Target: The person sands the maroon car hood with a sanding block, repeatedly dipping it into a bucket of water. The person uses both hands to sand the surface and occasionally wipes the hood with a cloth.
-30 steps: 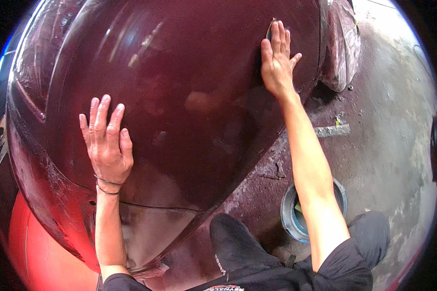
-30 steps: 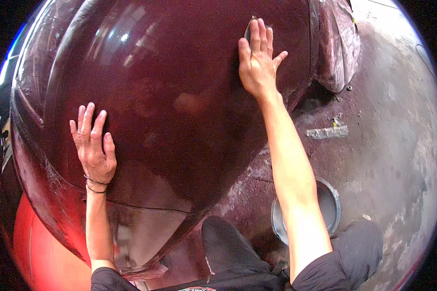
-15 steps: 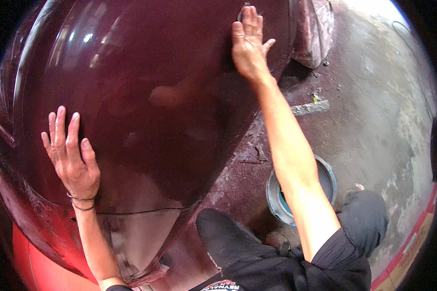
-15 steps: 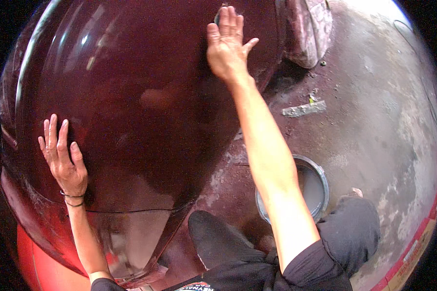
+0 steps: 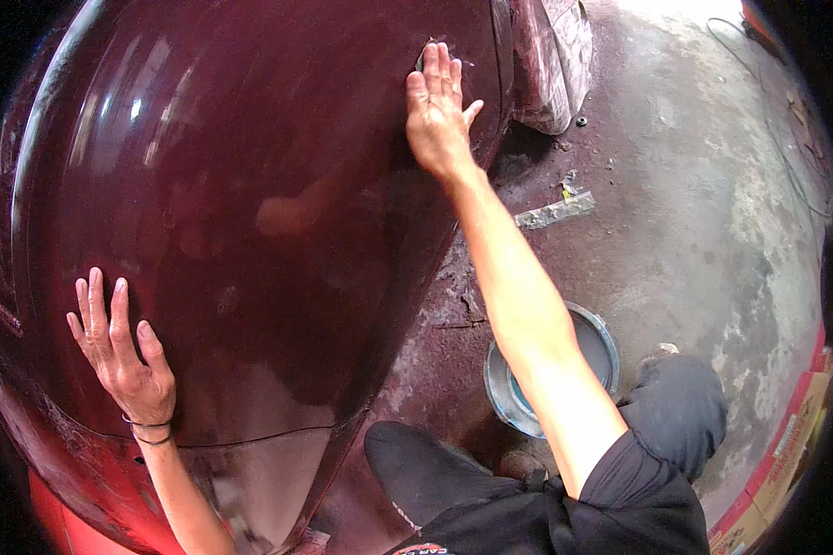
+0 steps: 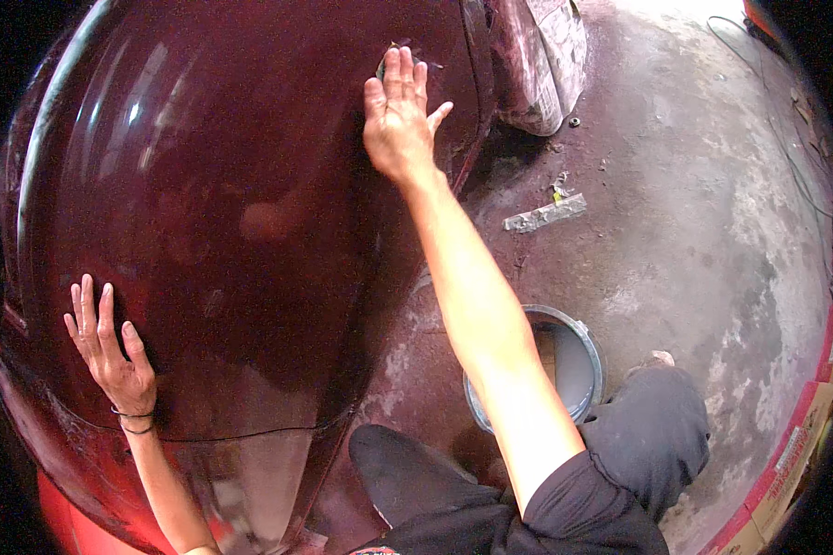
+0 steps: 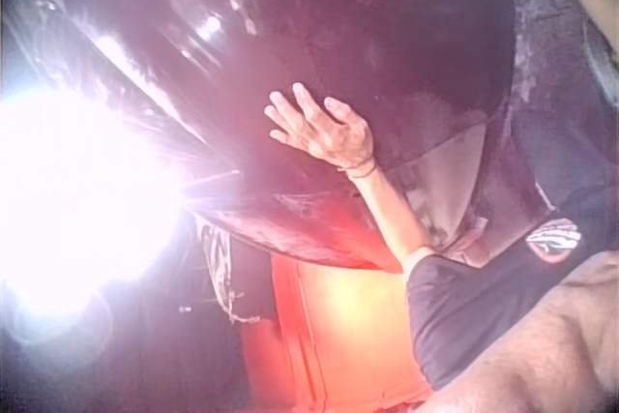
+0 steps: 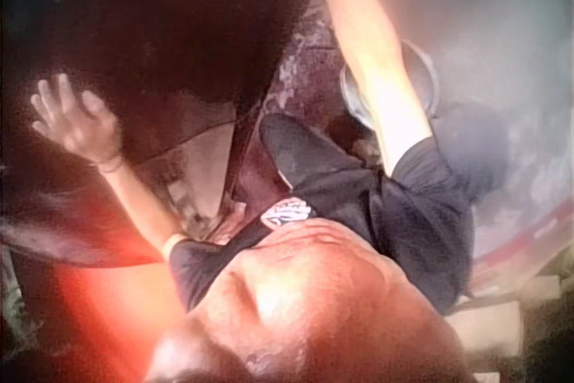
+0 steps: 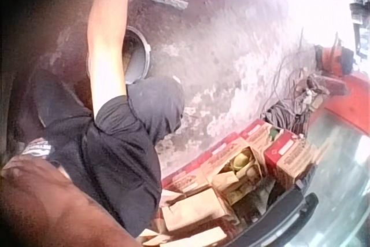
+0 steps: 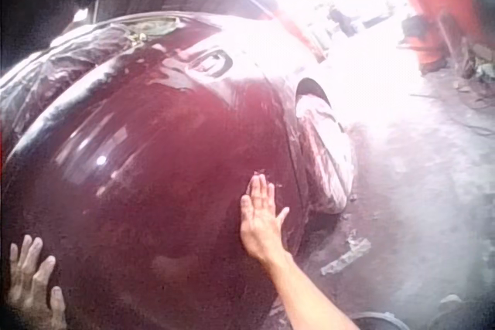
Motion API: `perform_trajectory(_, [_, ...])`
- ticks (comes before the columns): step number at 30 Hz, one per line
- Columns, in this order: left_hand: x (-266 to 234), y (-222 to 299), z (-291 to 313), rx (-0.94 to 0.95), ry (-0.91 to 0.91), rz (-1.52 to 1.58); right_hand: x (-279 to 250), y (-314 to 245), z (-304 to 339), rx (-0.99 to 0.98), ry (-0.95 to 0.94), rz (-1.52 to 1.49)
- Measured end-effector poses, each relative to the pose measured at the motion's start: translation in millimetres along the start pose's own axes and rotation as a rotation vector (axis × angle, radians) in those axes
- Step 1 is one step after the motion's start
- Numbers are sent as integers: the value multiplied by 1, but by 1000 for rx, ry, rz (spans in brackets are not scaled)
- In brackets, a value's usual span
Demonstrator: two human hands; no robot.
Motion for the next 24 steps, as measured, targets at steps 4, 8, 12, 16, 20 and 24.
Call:
perform_trajectory(4, [-9,-4,1,-3,-28,-34,43,-30,130,-224,-28,-16])
perform_trajectory(8, [-3,0,-2,-1,-16,-18,54,-14,211,-273,-92,54])
perform_trajectory(12, [-4,1,-3,-5,-27,-38,14,21,46,-89,80,56])
perform_trajectory(16, [-1,5,-3,-20,-14,-18,-13,48,-40,65,87,135])
perform_trajectory(20, [-8,-2,-1,-15,-29,-47,30,16,87,-177,48,80])
perform_trajectory(24, [-6,2,-3,-13,-31,-29,16,17,79,-158,47,89])
Point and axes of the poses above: each hand's wrist, its own z-axis away from the middle knuckle, its own x-axis out of the palm, y = z × x, the point moved 2 cm from there along -z, towards the middle knuckle, and after that the axes turned 2 degrees about -z, right-handed, at the moved point
